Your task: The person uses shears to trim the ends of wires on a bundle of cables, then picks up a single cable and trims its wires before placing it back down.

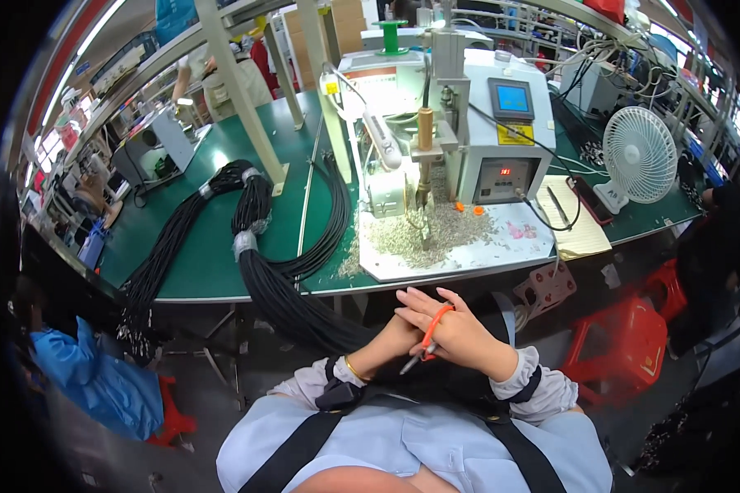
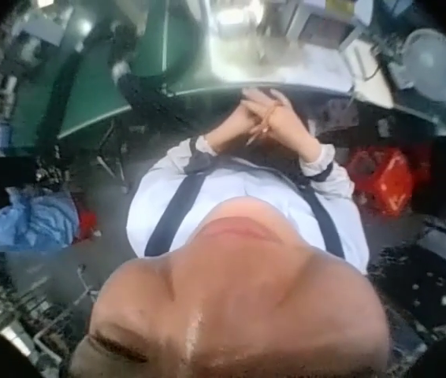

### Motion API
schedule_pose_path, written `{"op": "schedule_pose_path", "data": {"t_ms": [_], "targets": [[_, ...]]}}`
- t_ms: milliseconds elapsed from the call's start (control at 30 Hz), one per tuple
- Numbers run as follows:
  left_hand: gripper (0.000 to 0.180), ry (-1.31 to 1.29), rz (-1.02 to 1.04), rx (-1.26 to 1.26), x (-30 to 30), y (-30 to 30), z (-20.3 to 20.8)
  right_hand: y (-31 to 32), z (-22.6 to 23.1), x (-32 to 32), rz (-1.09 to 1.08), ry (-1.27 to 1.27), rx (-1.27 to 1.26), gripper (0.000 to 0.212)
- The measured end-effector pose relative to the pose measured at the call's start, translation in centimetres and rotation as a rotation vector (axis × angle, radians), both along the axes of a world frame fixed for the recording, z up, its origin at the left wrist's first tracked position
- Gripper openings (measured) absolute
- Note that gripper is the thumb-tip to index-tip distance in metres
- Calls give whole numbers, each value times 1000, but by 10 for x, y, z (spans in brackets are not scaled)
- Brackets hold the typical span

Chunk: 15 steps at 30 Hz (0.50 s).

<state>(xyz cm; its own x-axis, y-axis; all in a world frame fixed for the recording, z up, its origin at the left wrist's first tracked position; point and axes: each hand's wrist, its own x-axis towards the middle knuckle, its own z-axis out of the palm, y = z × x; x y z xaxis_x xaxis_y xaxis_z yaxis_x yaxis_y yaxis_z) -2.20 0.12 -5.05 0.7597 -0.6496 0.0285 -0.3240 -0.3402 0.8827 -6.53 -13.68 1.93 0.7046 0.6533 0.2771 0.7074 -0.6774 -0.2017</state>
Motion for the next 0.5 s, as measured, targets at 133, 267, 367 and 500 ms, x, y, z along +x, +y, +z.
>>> {"op": "schedule_pose_path", "data": {"t_ms": [133,267,367,500], "targets": [[31,-8,108,-169,0,-5,3,-13,6,-1,-128,-135,318,62],[32,-135,-68,110,9,-12,-7,-11,0,0,-10,151,108,66],[22,70,14,-479,2,-16,-14,-20,-2,0,7,43,274,61],[24,-144,73,-235,10,-14,1,-18,-20,0,-380,145,801,50]]}}
